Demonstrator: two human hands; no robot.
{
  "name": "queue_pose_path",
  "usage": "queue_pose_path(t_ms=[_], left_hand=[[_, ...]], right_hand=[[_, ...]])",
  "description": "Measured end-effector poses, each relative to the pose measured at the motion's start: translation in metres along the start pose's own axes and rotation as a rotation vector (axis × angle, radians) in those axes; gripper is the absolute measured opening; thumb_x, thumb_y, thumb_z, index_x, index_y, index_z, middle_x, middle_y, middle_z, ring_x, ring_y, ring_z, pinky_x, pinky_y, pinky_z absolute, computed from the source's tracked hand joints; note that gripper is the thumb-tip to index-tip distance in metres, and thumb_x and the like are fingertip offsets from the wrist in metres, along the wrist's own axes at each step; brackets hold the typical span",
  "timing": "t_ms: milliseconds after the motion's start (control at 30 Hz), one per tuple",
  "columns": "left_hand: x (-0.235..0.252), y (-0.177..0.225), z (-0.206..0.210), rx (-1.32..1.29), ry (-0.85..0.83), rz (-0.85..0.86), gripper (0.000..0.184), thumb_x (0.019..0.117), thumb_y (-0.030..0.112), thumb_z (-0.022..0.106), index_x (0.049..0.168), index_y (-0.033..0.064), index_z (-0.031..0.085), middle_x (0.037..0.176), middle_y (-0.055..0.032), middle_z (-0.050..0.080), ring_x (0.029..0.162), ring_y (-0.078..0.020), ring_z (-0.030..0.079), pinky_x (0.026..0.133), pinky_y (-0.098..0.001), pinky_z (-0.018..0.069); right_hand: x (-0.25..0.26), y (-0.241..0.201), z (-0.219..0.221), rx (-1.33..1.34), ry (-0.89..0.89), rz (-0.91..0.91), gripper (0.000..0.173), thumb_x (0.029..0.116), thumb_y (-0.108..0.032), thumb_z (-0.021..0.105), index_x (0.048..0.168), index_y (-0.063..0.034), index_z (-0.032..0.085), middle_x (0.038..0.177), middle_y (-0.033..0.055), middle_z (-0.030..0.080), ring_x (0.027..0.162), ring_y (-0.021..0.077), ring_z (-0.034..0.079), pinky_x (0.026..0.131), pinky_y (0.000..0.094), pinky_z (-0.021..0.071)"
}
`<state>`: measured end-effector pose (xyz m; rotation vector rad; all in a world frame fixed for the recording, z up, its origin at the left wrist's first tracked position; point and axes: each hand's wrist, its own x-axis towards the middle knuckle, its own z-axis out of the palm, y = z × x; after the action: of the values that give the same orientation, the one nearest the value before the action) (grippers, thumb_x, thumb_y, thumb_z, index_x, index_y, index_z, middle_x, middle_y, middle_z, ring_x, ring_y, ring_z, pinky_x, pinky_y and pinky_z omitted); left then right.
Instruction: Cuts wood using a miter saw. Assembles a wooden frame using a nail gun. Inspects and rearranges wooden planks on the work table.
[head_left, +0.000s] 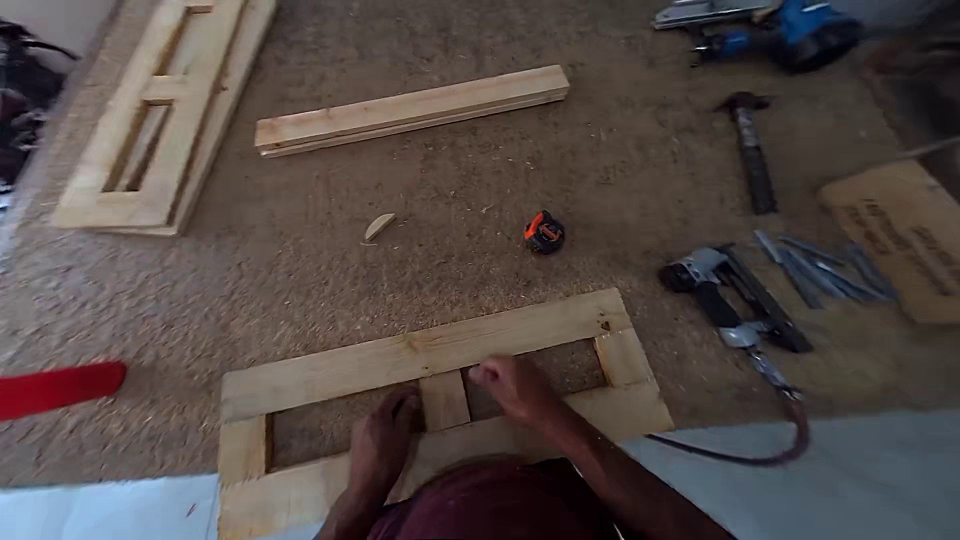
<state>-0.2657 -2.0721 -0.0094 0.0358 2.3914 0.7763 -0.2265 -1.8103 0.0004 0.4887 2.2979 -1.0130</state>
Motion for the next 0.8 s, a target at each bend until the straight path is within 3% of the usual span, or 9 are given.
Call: queue_pose_path(t_ms=[100,200,300,600,667,700,733,767,800], left_hand=[[0.020,-0.009,-0.021,0.106,0.222,0.341,0.029,0.1030,0.030,0.058,0.111,0.0093,0.077,0.107,-0.0094,0.076,0.107,-0.0273,0.071,0.098,-0.0516,0.0553],[0.060,-0.023,-0.043,0.242,0.398,0.471,0.029,0.1023,0.032,0.056,0.109,0.0138,0.077,0.112,-0.0071,0.074,0.115,-0.0304,0.066,0.101,-0.0557,0.0505],[0.093,-0.037,-0.041,0.381,0.503,0.403,0.033,0.1024,0.040,0.051,0.104,0.0195,0.077,0.111,-0.0037,0.072,0.113,-0.0281,0.065,0.099,-0.0553,0.0493],[0.102,-0.035,-0.030,0.516,0.574,0.348,0.042,0.1039,0.044,0.042,0.098,0.0181,0.075,0.106,-0.0036,0.072,0.110,-0.0269,0.064,0.097,-0.0506,0.0485],[0.101,-0.036,-0.032,0.469,0.553,0.386,0.042,0.1048,0.045,0.043,0.102,0.0177,0.074,0.112,-0.0050,0.070,0.115,-0.0281,0.062,0.100,-0.0513,0.0464],[0.098,-0.036,-0.032,0.432,0.536,0.419,0.042,0.1048,0.047,0.044,0.106,0.0173,0.074,0.117,-0.0054,0.069,0.120,-0.0281,0.060,0.104,-0.0521,0.0443],[0.091,-0.035,-0.030,0.405,0.501,0.444,0.045,0.1039,0.050,0.045,0.115,0.0168,0.073,0.127,-0.0059,0.067,0.129,-0.0287,0.056,0.112,-0.0550,0.0400],[0.082,-0.034,-0.025,0.397,0.446,0.456,0.053,0.1021,0.057,0.045,0.128,0.0171,0.070,0.142,-0.0067,0.061,0.141,-0.0306,0.048,0.119,-0.0596,0.0319],[0.073,-0.031,-0.019,0.408,0.381,0.454,0.067,0.0973,0.068,0.046,0.140,0.0188,0.063,0.154,-0.0076,0.051,0.150,-0.0333,0.036,0.122,-0.0648,0.0229]], right_hand=[[-0.020,0.050,-0.059,-0.091,0.541,0.174,0.036,0.1050,-0.027,0.055,0.132,-0.0053,0.066,0.129,0.0200,0.066,0.119,0.0354,0.065,0.103,0.0561,0.0519],[-0.026,0.126,-0.123,-0.218,0.763,0.432,0.063,0.0927,-0.015,0.069,0.147,0.0048,0.046,0.144,0.0363,0.048,0.133,0.0538,0.050,0.107,0.0696,0.0430],[-0.027,0.192,-0.159,-0.345,0.749,0.548,0.086,0.0848,-0.011,0.077,0.156,0.0050,0.032,0.147,0.0437,0.039,0.132,0.0638,0.044,0.102,0.0769,0.0413],[-0.019,0.263,-0.214,-0.282,0.487,0.533,0.096,0.0801,-0.014,0.086,0.156,-0.0009,0.029,0.128,0.0407,0.056,0.115,0.0614,0.057,0.090,0.0806,0.0438],[-0.034,0.250,-0.229,-0.206,0.401,0.469,0.071,0.0866,-0.012,0.080,0.147,0.0006,0.044,0.113,0.0367,0.063,0.101,0.0546,0.063,0.082,0.0757,0.0481],[-0.049,0.231,-0.233,-0.112,0.368,0.398,0.052,0.0914,-0.014,0.075,0.136,0.0021,0.054,0.098,0.0294,0.064,0.083,0.0435,0.064,0.071,0.0656,0.0517],[-0.066,0.200,-0.232,0.005,0.308,0.321,0.041,0.0955,-0.018,0.068,0.131,0.0009,0.058,0.083,0.0155,0.062,0.065,0.0262,0.061,0.060,0.0481,0.0534],[-0.084,0.163,-0.226,0.135,0.216,0.267,0.042,0.0944,-0.021,0.062,0.130,0.0005,0.058,0.079,0.0038,0.061,0.060,0.0132,0.060,0.058,0.0349,0.0554],[-0.100,0.126,-0.219,0.252,0.093,0.240,0.047,0.0928,-0.022,0.063,0.133,0.0000,0.056,0.085,-0.0006,0.064,0.065,0.0086,0.062,0.063,0.0313,0.0579]])
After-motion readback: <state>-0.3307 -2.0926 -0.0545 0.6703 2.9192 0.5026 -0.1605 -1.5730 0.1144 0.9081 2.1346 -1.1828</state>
